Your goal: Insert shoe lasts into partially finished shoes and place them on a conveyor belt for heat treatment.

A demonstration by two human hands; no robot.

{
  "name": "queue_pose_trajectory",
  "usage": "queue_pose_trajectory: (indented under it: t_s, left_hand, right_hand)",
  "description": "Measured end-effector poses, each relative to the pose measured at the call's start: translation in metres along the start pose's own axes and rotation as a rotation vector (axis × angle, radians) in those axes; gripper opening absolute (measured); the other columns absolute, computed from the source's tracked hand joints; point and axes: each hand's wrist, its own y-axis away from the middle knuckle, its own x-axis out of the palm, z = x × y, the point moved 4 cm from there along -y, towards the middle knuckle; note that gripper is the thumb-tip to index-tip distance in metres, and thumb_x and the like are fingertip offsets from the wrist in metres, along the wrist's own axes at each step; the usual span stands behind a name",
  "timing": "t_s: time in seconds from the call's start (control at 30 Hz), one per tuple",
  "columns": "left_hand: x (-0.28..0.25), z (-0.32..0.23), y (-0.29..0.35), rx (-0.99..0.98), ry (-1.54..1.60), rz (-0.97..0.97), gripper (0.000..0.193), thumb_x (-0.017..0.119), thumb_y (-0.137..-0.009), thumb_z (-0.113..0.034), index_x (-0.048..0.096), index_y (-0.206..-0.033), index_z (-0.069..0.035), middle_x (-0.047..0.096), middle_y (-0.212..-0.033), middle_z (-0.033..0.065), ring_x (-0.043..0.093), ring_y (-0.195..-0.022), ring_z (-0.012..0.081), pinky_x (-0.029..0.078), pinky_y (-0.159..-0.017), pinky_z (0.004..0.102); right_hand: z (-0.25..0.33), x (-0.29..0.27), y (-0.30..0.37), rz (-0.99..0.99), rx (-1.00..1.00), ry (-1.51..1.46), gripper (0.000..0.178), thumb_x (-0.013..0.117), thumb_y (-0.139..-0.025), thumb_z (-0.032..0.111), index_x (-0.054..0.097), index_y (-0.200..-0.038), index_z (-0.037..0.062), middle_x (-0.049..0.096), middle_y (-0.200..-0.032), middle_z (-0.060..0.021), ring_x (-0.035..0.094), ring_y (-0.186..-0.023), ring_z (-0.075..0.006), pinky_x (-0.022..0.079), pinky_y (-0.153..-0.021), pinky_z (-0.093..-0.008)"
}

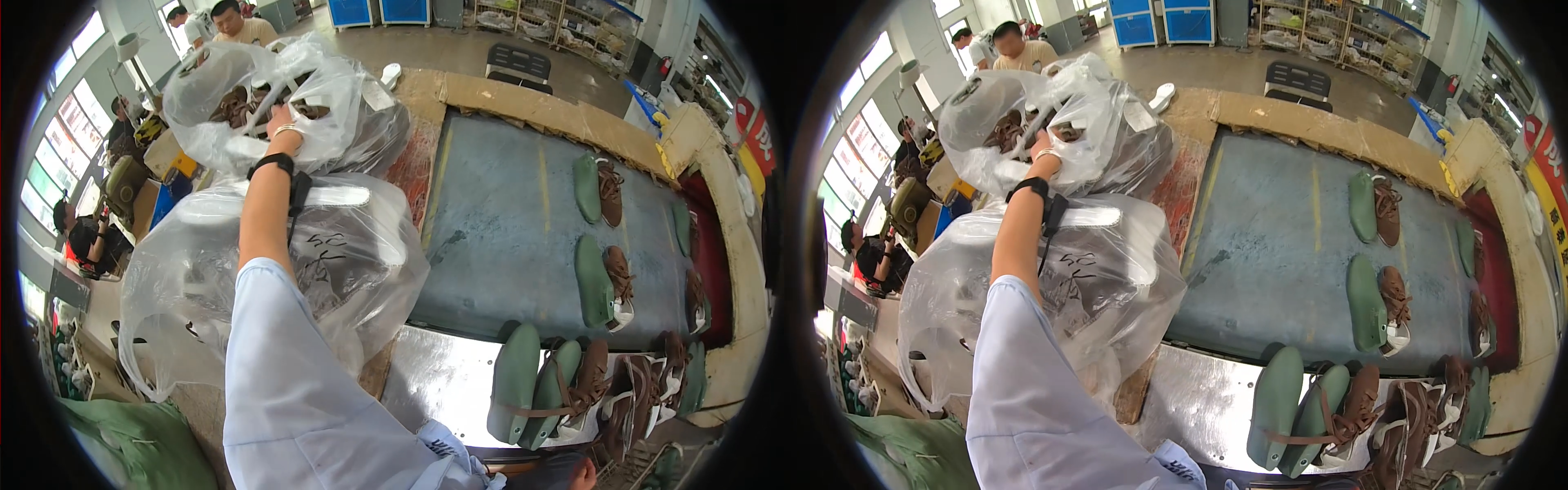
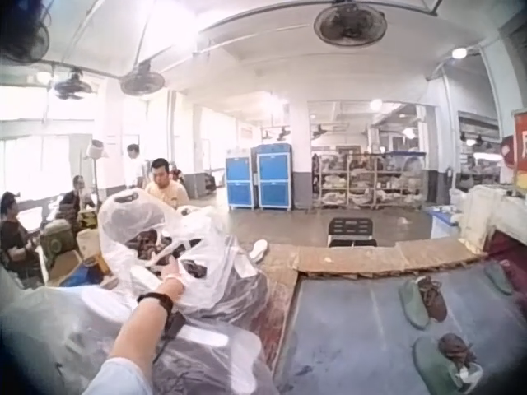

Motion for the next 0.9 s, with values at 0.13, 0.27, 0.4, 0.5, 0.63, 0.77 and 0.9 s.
queue_pose_trajectory:
  t_s: [0.13, 0.27, 0.4, 0.5, 0.63, 0.77, 0.9]
  left_hand:
    - [-0.032, -0.016, 0.028, 0.162, -0.521, -0.048, 0.047, 0.056, -0.093, -0.012, 0.045, -0.139, -0.017, 0.052, -0.135, 0.0176, 0.060, -0.115, 0.0364, 0.052, -0.088, 0.0482]
    - [-0.053, 0.092, -0.041, -0.042, -0.035, 0.131, 0.071, 0.060, -0.087, -0.003, 0.031, -0.149, -0.021, 0.052, -0.140, 0.0186, 0.053, -0.125, 0.0391, 0.048, -0.098, 0.0508]
    - [-0.043, 0.058, -0.005, -0.101, 0.105, 0.064, 0.059, 0.056, -0.084, -0.058, 0.064, -0.125, -0.017, 0.057, -0.132, 0.0214, 0.054, -0.122, 0.0417, 0.047, -0.097, 0.0494]
    - [-0.122, 0.035, 0.028, 0.208, 0.012, -0.523, 0.042, 0.063, -0.082, -0.031, 0.063, -0.123, -0.020, 0.065, -0.121, 0.0096, 0.057, -0.112, 0.0371, 0.046, -0.093, 0.0475]
    - [-0.269, -0.046, 0.080, 0.631, -0.114, -1.095, 0.034, 0.060, -0.080, -0.008, 0.060, -0.113, -0.018, 0.059, -0.128, 0.0032, 0.052, -0.122, 0.0283, 0.043, -0.097, 0.0442]
    - [-0.395, -0.046, 0.116, 0.713, -0.203, -1.147, 0.038, 0.058, -0.076, -0.002, 0.060, -0.113, -0.014, 0.057, -0.134, 0.0043, 0.051, -0.126, 0.0254, 0.045, -0.100, 0.0412]
    - [-0.483, -0.040, 0.186, 0.446, 0.306, -1.007, 0.029, 0.051, -0.081, -0.009, 0.063, -0.108, -0.013, 0.069, -0.101, 0.0161, 0.065, -0.090, 0.0398, 0.052, -0.080, 0.0496]
  right_hand:
    - [0.014, 0.005, -0.002, 0.106, 0.064, 0.158, 0.033, 0.058, -0.097, 0.020, 0.064, -0.125, 0.0031, 0.065, -0.122, -0.0191, 0.061, -0.112, -0.0298, 0.048, -0.098, -0.0399]
    - [-0.060, 0.057, -0.058, 0.324, 0.077, -0.256, 0.033, 0.056, -0.099, 0.015, 0.059, -0.128, -0.0010, 0.063, -0.124, -0.0192, 0.063, -0.108, -0.0284, 0.053, -0.092, -0.0390]
    - [-0.034, 0.055, -0.033, 0.256, 0.147, -0.369, 0.033, 0.053, -0.100, 0.012, 0.057, -0.129, -0.0038, 0.062, -0.124, -0.0185, 0.065, -0.103, -0.0283, 0.056, -0.084, -0.0376]
    - [-0.034, 0.053, -0.038, 0.302, 0.112, -0.434, 0.032, 0.053, -0.100, 0.011, 0.057, -0.128, -0.0045, 0.062, -0.123, -0.0181, 0.065, -0.105, -0.0293, 0.056, -0.086, -0.0389]
    - [-0.060, 0.042, -0.059, 0.337, 0.042, -0.483, 0.033, 0.054, -0.100, 0.011, 0.057, -0.129, -0.0037, 0.063, -0.123, -0.0181, 0.064, -0.106, -0.0290, 0.055, -0.087, -0.0390]
    - [-0.045, 0.050, -0.068, 0.280, -0.063, -0.519, 0.033, 0.055, -0.099, 0.013, 0.058, -0.128, -0.0040, 0.066, -0.116, -0.0170, 0.065, -0.103, -0.0267, 0.055, -0.086, -0.0370]
    - [0.022, 0.038, -0.043, 0.312, -0.197, -0.454, 0.034, 0.053, -0.101, 0.016, 0.058, -0.128, -0.0047, 0.067, -0.115, -0.0160, 0.065, -0.102, -0.0237, 0.053, -0.085, -0.0325]
